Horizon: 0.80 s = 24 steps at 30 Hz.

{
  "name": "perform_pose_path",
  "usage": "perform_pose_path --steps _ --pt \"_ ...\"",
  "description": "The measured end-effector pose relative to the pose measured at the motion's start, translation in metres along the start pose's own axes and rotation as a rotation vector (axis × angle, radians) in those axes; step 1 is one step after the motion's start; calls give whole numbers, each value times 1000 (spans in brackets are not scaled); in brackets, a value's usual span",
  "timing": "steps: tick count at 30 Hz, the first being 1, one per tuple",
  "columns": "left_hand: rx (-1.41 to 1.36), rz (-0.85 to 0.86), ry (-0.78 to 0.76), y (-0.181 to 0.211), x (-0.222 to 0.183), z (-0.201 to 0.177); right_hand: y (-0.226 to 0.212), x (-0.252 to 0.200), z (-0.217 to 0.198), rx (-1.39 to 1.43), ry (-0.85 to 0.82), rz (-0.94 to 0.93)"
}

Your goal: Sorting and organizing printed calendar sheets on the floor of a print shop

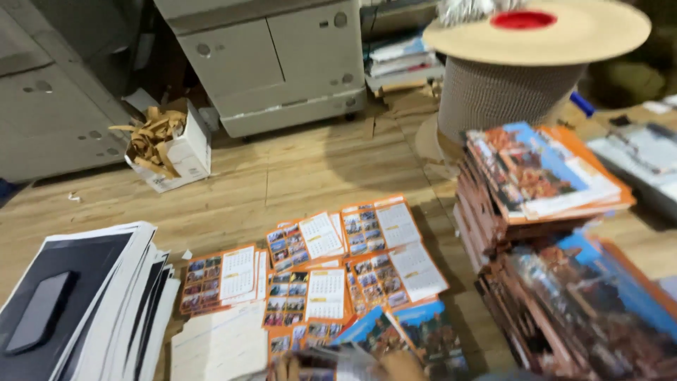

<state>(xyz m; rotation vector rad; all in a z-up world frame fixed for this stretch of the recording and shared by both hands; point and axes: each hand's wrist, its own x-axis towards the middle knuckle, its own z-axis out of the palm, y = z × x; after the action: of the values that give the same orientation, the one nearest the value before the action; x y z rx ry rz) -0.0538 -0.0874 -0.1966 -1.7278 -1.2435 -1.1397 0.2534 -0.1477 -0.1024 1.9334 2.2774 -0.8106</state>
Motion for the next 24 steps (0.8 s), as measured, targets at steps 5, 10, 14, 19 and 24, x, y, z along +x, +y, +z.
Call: perform_pose_path --steps 5,10,14,19,24 --pt "-692 -941 -759 14 91 -60 -37 -58 -43 207 348 -204" --pt "-1375 -1896 -892 39 181 -124 -58 -97 -77 317 388 -303" --pt "-1383 -1989 -1114 47 226 -138 -66 -102 -74 262 399 -302" --pt "-964 -1873 -1458 45 254 -139 -82 -105 -77 228 226 -291" --pt "-651 -1656 -1428 35 211 -115 -95 -109 -92 162 -81 -190"
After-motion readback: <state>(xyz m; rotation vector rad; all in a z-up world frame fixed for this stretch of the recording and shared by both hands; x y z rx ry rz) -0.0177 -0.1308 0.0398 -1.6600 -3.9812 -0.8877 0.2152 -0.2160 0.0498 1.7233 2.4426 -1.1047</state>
